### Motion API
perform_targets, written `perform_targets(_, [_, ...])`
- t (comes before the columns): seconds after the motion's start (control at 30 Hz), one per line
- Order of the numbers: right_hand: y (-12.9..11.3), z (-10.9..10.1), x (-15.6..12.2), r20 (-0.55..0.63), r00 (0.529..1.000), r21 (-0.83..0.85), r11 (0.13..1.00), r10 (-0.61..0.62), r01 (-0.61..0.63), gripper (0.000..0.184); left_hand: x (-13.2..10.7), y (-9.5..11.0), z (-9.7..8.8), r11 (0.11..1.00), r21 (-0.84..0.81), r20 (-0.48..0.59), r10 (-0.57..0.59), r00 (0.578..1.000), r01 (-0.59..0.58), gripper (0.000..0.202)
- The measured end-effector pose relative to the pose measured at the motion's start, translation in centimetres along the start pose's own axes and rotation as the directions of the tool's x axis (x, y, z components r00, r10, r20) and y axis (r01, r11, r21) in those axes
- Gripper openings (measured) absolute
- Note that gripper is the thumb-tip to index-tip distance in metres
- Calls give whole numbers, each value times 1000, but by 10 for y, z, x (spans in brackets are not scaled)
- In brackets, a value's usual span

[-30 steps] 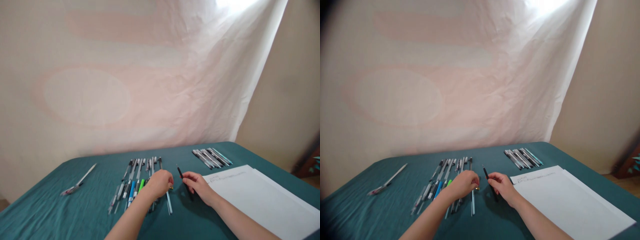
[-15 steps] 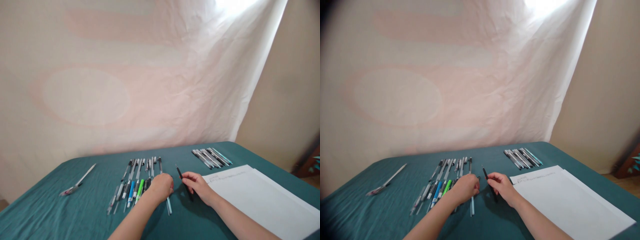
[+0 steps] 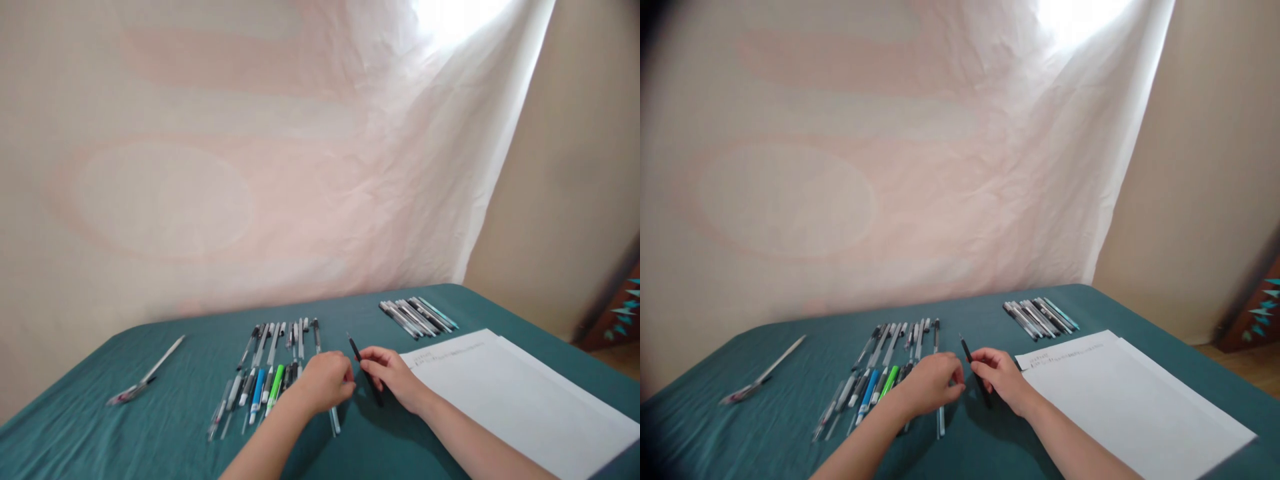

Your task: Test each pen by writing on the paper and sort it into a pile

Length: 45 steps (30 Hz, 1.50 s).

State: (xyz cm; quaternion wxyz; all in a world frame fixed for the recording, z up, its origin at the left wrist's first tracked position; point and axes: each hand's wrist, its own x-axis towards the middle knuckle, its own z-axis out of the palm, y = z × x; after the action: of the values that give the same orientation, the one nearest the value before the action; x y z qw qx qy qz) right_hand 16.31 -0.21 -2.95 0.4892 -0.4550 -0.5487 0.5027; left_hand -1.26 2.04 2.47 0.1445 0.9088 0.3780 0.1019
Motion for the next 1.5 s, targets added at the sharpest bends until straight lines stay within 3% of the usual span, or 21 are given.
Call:
perform_targets(0.27, [5,-3,2,15,1000,61,998,11,-12,20,8,-20,-14,942,-334,-140,-56,989,6,13])
perform_targets(0.47, [4,-3,0,48,999,81,997,-2,-2,19,14,-32,-19,782,-623,-204,-144,968,-15,29])
perform_targets(0.63, [4,-4,-2,94,996,64,998,12,-18,22,17,-37,-14,650,-760,-217,-216,952,-26,32])
perform_targets(0.83, [1,-3,-3,84,996,30,1000,5,-7,25,16,-38,-12,569,-822,-196,-231,953,-31,27])
perform_targets(1.5, [2,-4,-1,76,997,-50,999,15,-12,28,15,-37,-9,535,-845,-110,-187,976,7,24])
